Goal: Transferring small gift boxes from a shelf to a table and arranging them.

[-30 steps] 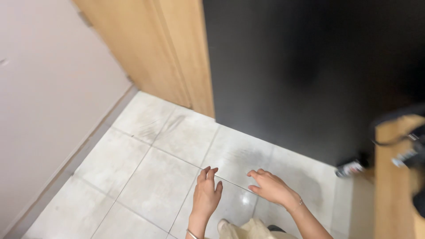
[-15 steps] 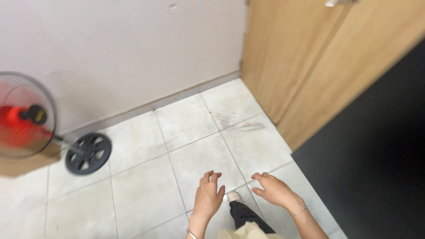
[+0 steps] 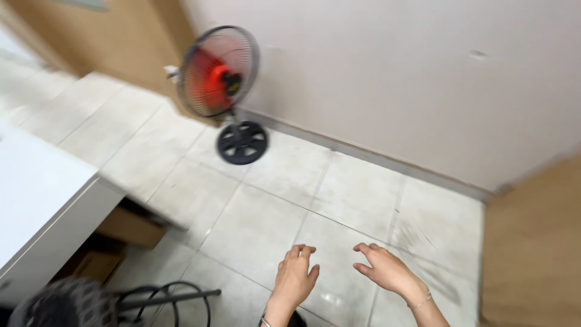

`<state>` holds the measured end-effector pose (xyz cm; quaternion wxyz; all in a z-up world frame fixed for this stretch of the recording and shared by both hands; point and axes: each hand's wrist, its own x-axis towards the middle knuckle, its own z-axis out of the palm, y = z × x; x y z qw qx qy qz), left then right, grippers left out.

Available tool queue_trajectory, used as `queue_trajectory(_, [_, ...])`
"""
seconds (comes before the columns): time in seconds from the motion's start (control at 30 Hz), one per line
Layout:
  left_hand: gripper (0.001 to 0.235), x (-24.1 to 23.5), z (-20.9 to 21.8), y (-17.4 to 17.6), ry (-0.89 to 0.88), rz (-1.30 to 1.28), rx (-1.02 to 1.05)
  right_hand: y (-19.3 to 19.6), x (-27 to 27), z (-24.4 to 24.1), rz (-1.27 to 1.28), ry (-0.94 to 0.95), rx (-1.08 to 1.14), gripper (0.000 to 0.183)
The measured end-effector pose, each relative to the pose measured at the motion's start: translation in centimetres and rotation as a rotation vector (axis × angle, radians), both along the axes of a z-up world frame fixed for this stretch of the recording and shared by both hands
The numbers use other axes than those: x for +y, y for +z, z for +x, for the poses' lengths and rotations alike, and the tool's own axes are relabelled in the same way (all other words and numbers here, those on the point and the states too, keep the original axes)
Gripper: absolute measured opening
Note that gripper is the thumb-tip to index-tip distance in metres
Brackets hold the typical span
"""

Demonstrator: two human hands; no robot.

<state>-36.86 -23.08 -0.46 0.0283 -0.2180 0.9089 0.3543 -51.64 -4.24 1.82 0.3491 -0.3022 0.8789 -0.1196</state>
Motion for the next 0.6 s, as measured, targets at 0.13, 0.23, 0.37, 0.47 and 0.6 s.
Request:
queue_trajectory(0.13, [0.043, -5.4, 0.9, -2.4, 0.212, -0.03, 0.006, -1.2, -8.6, -3.3, -0.068, 0.185, -0.005, 0.047])
queue_trajectory(0.23, [0.042, -10.8, 1.0, -3.0, 0.334, -0.005, -0.012, -1.7, -16.1, -5.0, -0.018, 0.283, -0.019, 0.049])
queue_trajectory(0.37, [0.047, -18.6, 0.8, -3.1, 0.489, 0.029, -0.026, -0.9, -26.0, -6.7, -0.106, 0.384, -0.046, 0.048])
queue_trajectory(0.47, [0.051, -25.6, 0.0, -1.6, 0.574, 0.039, 0.041, -0.4, -33.6, -8.2, -0.256, 0.415, -0.032, 0.045])
queue_trajectory(0.6, [0.045, -34.4, -1.3, 1.0, 0.662, 0.031, 0.186, 0.8, -43.5, -9.3, -0.435, 0.291, -0.079, 0.047])
